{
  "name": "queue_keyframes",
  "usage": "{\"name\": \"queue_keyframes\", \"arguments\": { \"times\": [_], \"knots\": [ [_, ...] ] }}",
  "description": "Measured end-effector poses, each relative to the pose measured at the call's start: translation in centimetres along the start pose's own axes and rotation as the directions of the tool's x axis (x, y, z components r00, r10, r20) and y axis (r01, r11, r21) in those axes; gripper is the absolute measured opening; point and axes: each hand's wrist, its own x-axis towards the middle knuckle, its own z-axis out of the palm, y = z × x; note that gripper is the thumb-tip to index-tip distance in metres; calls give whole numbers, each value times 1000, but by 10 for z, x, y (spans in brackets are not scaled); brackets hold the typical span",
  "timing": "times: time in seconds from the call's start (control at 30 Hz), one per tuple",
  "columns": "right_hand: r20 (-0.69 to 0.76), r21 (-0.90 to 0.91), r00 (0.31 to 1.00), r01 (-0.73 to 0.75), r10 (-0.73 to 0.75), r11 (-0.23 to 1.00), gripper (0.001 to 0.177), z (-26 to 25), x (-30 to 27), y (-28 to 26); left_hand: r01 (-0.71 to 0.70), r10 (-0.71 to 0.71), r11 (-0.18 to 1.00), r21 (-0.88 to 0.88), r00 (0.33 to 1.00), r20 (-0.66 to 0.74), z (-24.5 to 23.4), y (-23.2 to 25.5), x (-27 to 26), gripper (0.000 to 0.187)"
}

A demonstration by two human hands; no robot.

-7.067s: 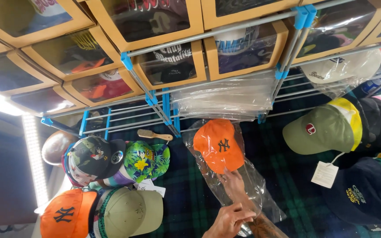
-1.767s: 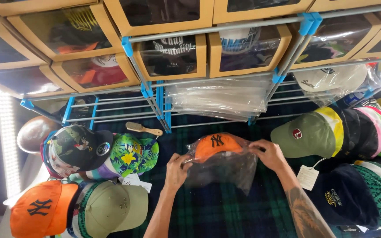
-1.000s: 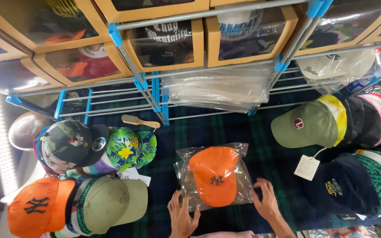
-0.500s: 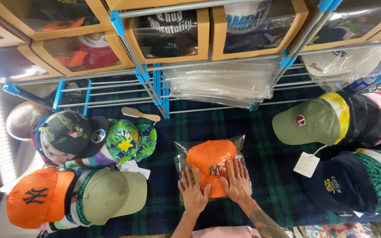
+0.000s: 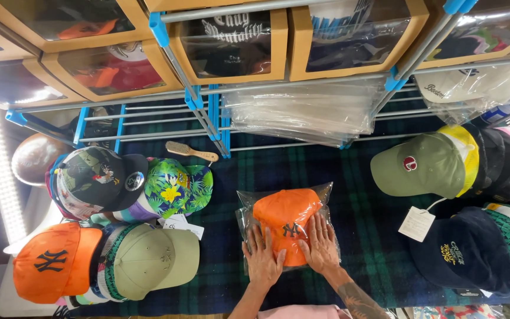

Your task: The person places several caps into individual plastic bags and seals them.

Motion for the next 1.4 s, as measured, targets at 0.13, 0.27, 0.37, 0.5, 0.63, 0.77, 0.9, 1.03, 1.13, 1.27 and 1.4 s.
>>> {"name": "queue_keyframes", "arguments": {
  "times": [0.13,0.27,0.37,0.5,0.63,0.77,0.9,1.03,1.13,1.27,1.4],
  "knots": [
    [-4,51,1000,2,-2,999,85,-6,0,-1,-2,1,1000,14,997,71,1,1,1,87],
    [57,64,998,-20,16,998,86,-5,0,-2,-12,10,999,37,998,67,2,-1,1,86],
    [67,54,998,-15,12,998,86,-7,1,-2,-6,3,999,34,996,90,-1,1,1,86],
    [-28,67,999,29,-27,997,85,-15,-1,0,-38,38,999,7,999,37,-2,-1,-4,85],
    [-37,279,986,-147,164,949,68,-65,-3,-3,227,-237,967,-118,968,-78,-11,-8,-3,77],
    [226,172,749,-660,623,731,73,-31,-26,31,524,-500,804,-282,852,158,-20,-25,-2,93],
    [477,388,609,-793,634,470,62,-70,-5,21,680,-552,540,-497,731,400,-48,-28,26,98],
    [506,838,676,-533,535,-119,13,-91,-12,26,667,-430,328,-669,736,522,-94,-25,31,28],
    [672,735,563,-428,481,-526,41,-102,-13,13,687,-383,81,-722,690,614,-76,-31,40,20],
    [823,550,412,-408,391,-729,73,-113,-25,-44,778,-360,-234,-584,488,795,-75,-19,41,61],
    [778,584,506,-366,372,-724,42,-62,-20,-36,833,-263,-117,-540,499,826,-87,-6,50,45]
  ]
}}
